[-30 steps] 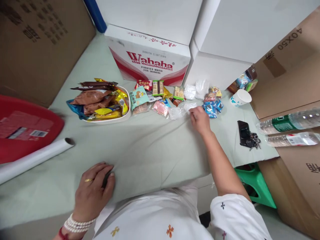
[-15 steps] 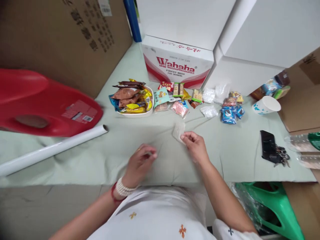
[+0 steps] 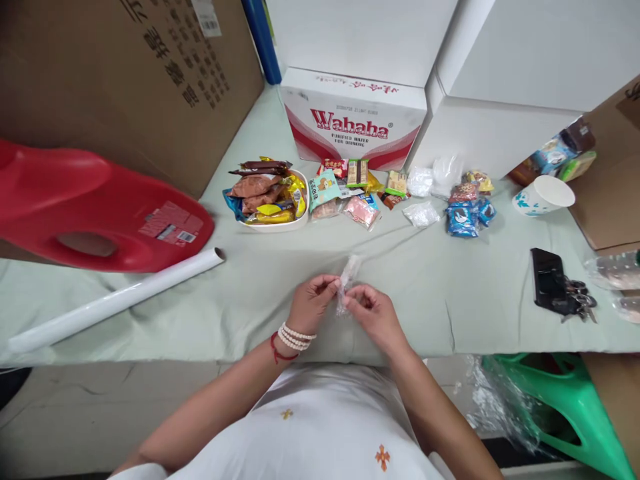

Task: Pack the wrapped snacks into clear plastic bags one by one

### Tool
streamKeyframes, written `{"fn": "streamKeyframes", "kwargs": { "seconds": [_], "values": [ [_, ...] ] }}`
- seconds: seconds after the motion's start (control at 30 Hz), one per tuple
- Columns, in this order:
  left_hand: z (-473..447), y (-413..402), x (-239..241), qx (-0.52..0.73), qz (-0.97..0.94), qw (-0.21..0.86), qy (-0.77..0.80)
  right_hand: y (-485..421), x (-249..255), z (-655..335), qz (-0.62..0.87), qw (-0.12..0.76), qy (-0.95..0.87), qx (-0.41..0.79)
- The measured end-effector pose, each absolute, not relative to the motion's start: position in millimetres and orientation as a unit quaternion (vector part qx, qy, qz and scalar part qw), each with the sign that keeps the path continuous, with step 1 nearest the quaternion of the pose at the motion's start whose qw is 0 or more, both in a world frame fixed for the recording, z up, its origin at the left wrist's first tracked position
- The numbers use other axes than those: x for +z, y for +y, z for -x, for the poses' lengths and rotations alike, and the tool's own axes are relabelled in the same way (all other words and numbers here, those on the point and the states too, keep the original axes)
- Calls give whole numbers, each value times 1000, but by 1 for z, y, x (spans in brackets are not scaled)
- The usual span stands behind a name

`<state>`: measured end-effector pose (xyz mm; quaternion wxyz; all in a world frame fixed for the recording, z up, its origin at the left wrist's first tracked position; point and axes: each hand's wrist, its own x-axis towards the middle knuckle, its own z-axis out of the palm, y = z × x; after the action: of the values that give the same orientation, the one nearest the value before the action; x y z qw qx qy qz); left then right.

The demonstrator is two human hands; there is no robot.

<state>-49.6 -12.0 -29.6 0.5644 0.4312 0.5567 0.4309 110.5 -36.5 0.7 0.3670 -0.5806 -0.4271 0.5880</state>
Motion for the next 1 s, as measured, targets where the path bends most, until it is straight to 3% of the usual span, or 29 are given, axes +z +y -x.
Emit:
{"fn": "streamKeyframes", "kwargs": {
  "seconds": [0.1, 0.23, 0.43, 0.6, 0.8, 1.0],
  "values": [
    [50, -12, -33, 445, -408, 566, 561, -40, -3, -105, 587, 326, -490, 556],
    [57, -18, -29, 463, -393, 568, 555, -36, -3, -102, 589, 347, -421, 597],
    [69, -36, -16, 401, -563, 497, 525, -28, 5, -99, 569, 372, -309, 665],
    [72, -36, -20, 388, -514, 560, 521, -31, 4, -98, 556, 396, -357, 638],
    [74, -33, -21, 416, -443, 634, 479, -36, -2, -97, 536, 361, -438, 625],
    [76, -36, -24, 418, -425, 616, 515, -34, -4, -95, 557, 368, -407, 623]
  ]
}}
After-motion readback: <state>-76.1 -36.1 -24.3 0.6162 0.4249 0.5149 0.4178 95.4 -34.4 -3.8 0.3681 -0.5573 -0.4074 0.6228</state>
